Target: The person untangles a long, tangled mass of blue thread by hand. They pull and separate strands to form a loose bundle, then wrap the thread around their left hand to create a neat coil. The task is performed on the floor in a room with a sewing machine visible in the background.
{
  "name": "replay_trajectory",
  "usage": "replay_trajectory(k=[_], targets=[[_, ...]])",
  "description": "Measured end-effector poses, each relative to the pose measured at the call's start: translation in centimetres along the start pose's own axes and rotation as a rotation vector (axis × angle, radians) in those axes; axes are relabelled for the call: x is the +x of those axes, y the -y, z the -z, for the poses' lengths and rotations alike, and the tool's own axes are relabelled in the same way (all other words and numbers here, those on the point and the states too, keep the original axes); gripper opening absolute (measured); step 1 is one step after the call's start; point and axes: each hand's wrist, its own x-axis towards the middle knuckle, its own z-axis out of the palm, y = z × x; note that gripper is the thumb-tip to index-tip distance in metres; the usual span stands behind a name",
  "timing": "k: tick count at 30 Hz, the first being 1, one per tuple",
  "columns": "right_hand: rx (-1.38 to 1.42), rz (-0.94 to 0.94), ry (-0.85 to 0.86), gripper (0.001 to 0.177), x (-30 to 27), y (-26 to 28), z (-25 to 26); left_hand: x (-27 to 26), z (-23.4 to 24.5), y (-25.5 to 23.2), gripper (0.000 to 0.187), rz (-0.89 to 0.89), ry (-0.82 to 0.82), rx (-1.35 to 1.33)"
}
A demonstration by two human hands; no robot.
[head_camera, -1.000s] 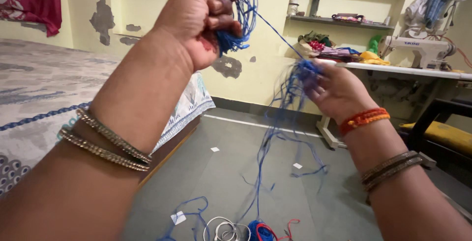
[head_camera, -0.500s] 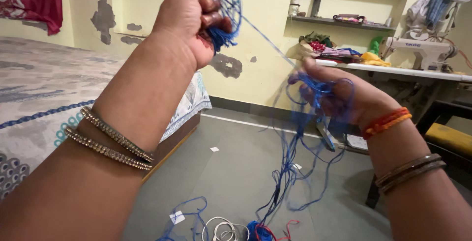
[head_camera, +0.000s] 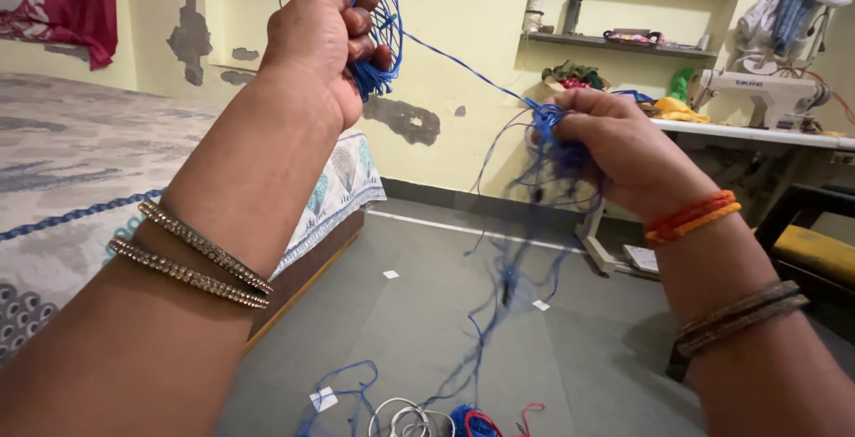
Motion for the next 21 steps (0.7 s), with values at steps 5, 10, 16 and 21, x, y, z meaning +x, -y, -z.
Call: replay_trajectory(k=[5,10,16,21], targets=[[-0.606,-0.127,-0.157,0.017,0.5,-0.8,-0.2,0.1,-0.3,-0.9,0.018,-0.038,0.012,-0.039],[-0.937,-0.324,-0.073,0.019,-0.5,-0.6,-1.1,-0.2,-0.8,-1.4,0.020,-0.101,-0.023,0.042],[0.479,-0.258,-0.175,0.020,-0.8,0.9,-1.2,-0.3,-0.1,-0.7,0.025,-0.108,-0.138,0.134],[0.607,-0.057,0.110,0.019,1.6,-1.4,1.3,-0.5,0.1,1.4,0.024,0.133,0.002,0.048]])
